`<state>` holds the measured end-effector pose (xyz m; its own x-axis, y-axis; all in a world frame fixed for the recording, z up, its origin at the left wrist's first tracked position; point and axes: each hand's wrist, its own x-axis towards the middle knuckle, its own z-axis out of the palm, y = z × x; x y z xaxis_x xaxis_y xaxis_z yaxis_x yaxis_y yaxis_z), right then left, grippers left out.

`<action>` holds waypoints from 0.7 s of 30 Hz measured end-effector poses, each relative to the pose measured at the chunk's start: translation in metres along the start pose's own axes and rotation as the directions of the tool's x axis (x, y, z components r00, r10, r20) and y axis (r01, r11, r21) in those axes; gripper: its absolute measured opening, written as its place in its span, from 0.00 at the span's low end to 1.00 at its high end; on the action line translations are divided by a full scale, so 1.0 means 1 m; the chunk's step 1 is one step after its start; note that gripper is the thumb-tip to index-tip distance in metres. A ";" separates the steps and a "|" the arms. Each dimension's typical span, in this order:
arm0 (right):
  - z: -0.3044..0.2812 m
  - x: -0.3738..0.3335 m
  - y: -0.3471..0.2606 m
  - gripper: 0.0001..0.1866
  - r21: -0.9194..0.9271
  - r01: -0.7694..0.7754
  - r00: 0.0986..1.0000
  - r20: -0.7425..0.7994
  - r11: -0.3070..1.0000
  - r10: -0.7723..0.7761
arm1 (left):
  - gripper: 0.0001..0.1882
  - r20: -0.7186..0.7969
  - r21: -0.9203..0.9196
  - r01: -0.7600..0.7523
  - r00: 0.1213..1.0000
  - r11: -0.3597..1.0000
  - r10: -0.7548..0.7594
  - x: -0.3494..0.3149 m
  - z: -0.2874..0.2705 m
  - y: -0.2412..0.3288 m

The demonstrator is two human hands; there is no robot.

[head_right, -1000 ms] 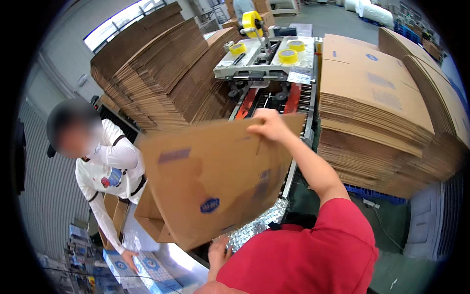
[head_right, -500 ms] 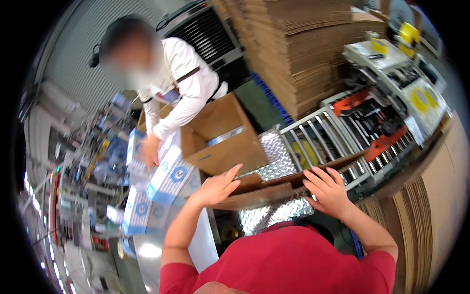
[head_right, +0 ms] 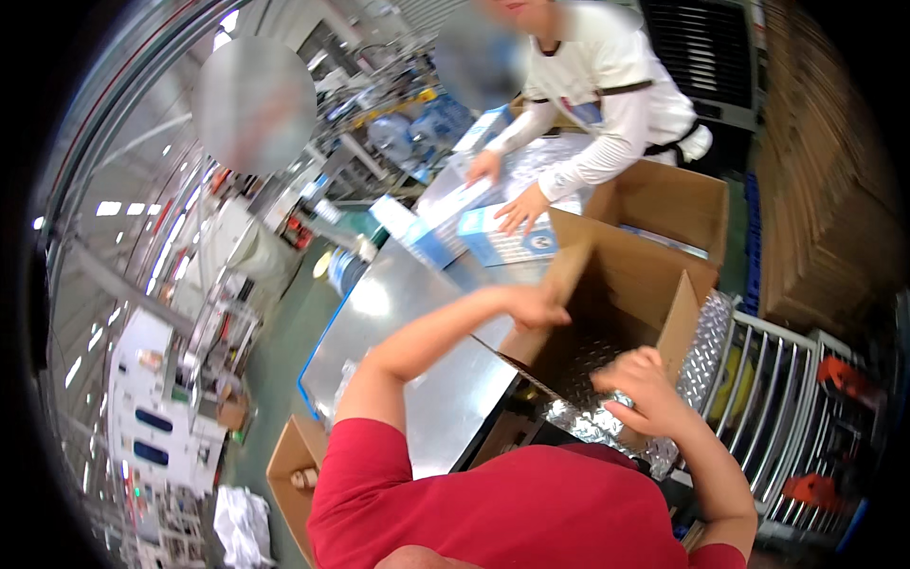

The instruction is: The person assembles cardboard boxes, packs blue and white items into them, and places the boxes onto a conveyor belt.

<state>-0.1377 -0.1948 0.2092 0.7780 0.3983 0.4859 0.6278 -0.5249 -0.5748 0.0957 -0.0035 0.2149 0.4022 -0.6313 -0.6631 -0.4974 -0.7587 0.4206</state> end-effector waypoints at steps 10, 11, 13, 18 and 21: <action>0.089 0.029 0.142 0.29 -0.376 0.068 0.888 0.445 0.924 0.115 | 0.40 0.171 0.121 -0.234 0.962 0.965 0.212 -0.056 0.008 -0.059; 0.058 0.052 0.127 0.24 -0.401 0.176 0.943 0.331 0.899 -0.037 | 0.44 -0.101 0.201 -0.237 0.960 0.950 0.261 -0.048 0.013 -0.066; -0.010 0.107 0.085 0.19 -0.514 -0.171 0.970 0.060 0.841 0.234 | 0.50 -0.575 0.357 -0.187 0.728 0.915 0.373 -0.028 0.021 -0.068; -0.093 0.031 0.148 0.22 -0.536 -0.798 0.534 -0.416 0.275 0.736 | 0.59 -0.669 -0.233 -0.394 0.729 0.889 0.147 0.106 0.053 -0.095; -0.018 0.007 0.082 0.35 -0.530 -0.766 0.504 -0.142 0.365 0.852 | 0.49 -0.600 -0.592 -0.518 0.795 0.618 0.091 0.090 0.068 -0.102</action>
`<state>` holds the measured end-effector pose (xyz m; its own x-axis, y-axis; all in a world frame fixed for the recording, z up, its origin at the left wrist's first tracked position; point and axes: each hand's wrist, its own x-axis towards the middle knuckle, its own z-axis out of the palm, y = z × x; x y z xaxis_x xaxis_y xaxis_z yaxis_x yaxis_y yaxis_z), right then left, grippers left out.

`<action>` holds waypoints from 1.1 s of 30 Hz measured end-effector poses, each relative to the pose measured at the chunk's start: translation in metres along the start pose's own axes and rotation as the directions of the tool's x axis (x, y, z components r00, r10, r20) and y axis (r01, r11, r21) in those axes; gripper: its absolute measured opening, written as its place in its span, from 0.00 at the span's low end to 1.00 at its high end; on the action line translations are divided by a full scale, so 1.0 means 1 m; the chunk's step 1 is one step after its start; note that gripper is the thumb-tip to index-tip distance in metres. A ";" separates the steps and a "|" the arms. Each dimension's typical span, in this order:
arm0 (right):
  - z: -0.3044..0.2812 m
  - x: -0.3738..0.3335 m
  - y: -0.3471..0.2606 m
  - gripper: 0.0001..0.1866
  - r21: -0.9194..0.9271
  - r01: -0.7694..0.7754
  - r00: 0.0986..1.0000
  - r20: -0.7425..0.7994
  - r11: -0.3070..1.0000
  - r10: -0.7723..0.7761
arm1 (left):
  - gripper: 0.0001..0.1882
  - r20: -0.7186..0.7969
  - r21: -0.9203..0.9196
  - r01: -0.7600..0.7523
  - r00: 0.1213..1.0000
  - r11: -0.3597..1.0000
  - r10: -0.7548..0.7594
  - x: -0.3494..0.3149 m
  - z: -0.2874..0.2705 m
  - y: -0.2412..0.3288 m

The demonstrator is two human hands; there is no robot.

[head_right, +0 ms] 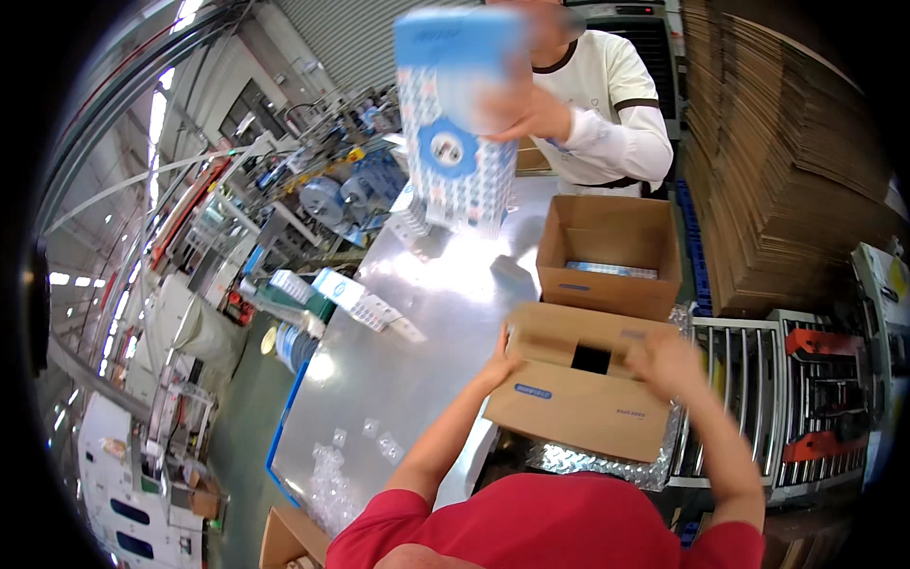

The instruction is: The person assembles cardboard boxes, packs blue and white items into them, and places the boxes onto a conveyor belt.

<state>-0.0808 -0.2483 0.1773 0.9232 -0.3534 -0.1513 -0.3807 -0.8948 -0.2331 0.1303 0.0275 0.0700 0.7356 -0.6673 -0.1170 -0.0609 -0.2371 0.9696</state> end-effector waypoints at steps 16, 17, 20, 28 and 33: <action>0.188 -0.206 0.298 0.33 0.810 0.055 0.875 0.243 -0.584 0.419 | 0.18 0.235 -0.443 0.217 0.964 0.870 -0.121 -0.049 0.117 -0.042; 0.189 -0.197 0.279 0.33 0.733 0.073 0.911 0.228 -0.677 0.345 | 0.26 0.226 -0.473 0.074 0.973 0.878 0.039 -0.061 0.101 0.009; 0.190 -0.186 0.243 0.34 0.573 0.029 0.957 0.221 -0.819 0.189 | 0.39 0.516 -0.439 0.139 0.848 0.888 0.123 -0.096 0.110 0.157; 0.091 -0.143 0.131 0.43 0.993 -0.114 0.962 0.113 -0.013 0.250 | 0.39 0.724 -0.093 -0.040 0.684 0.995 0.096 -0.112 0.293 0.091; 0.081 -0.144 0.118 0.45 0.739 -0.040 0.925 -0.227 0.672 0.305 | 0.26 0.649 0.640 -0.702 0.712 0.313 0.268 -0.038 0.183 0.135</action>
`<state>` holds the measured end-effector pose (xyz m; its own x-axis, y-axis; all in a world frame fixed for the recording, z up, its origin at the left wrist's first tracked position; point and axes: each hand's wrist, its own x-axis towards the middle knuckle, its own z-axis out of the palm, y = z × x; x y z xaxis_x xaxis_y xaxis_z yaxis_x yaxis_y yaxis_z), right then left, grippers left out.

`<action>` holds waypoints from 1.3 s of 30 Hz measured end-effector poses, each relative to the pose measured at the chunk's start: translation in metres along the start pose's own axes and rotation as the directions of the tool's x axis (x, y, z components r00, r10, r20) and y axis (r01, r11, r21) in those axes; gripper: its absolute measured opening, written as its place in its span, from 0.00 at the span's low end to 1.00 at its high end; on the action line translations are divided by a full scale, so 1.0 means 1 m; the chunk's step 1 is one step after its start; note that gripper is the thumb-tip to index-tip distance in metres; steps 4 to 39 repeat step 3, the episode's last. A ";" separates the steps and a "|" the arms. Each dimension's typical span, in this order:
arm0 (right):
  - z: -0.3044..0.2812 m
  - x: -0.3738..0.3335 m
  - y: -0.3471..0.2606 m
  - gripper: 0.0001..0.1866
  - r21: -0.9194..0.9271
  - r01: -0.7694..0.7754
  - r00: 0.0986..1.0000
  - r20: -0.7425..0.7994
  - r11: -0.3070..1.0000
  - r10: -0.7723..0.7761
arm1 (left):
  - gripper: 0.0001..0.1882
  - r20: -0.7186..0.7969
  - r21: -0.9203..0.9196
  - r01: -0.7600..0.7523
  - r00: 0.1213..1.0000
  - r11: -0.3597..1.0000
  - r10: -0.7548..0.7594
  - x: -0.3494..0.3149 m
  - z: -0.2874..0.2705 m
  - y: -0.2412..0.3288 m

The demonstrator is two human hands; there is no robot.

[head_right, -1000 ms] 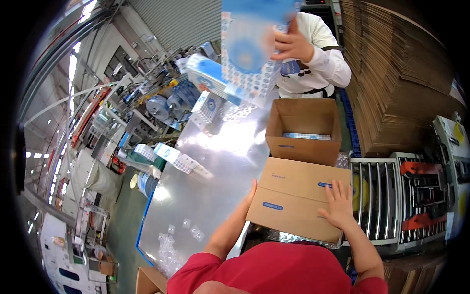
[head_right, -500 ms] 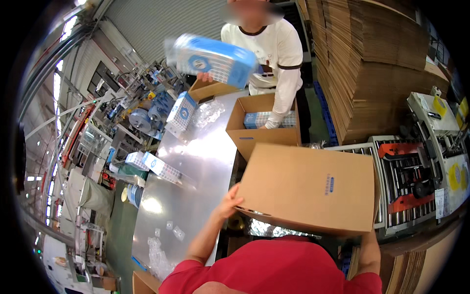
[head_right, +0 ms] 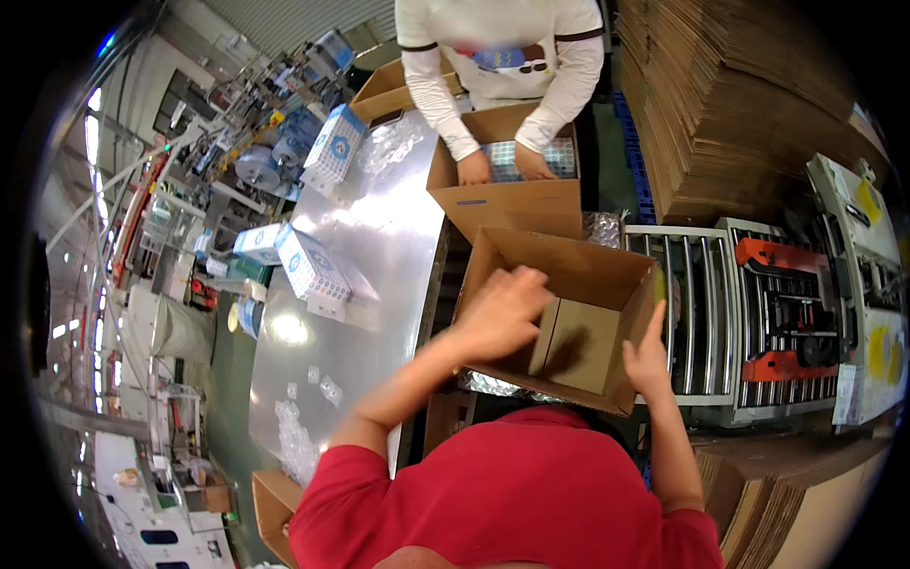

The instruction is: The person assembles cardboard boxes, packs blue and white items into them, and places the boxes onto a conveyor belt.

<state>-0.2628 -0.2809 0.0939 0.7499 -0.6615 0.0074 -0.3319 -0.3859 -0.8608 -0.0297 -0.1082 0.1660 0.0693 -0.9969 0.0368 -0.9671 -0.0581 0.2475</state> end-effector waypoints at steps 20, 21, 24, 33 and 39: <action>-0.006 0.011 0.013 0.43 0.323 -0.247 0.962 0.197 0.914 0.190 | 0.42 0.193 0.545 0.267 0.883 0.795 -0.429 -0.088 0.054 -0.119; -0.006 0.011 0.013 0.43 0.323 -0.247 0.962 0.197 0.914 0.190 | 0.42 0.193 0.545 0.267 0.883 0.795 -0.429 -0.088 0.054 -0.119; -0.006 0.011 0.013 0.43 0.323 -0.247 0.962 0.197 0.914 0.190 | 0.42 0.193 0.545 0.267 0.883 0.795 -0.429 -0.088 0.054 -0.119; -0.006 0.011 0.013 0.43 0.323 -0.247 0.962 0.197 0.914 0.190 | 0.42 0.193 0.545 0.267 0.883 0.795 -0.429 -0.088 0.054 -0.119; -0.006 0.011 0.013 0.43 0.323 -0.247 0.962 0.197 0.914 0.190 | 0.42 0.193 0.545 0.267 0.883 0.795 -0.429 -0.088 0.054 -0.119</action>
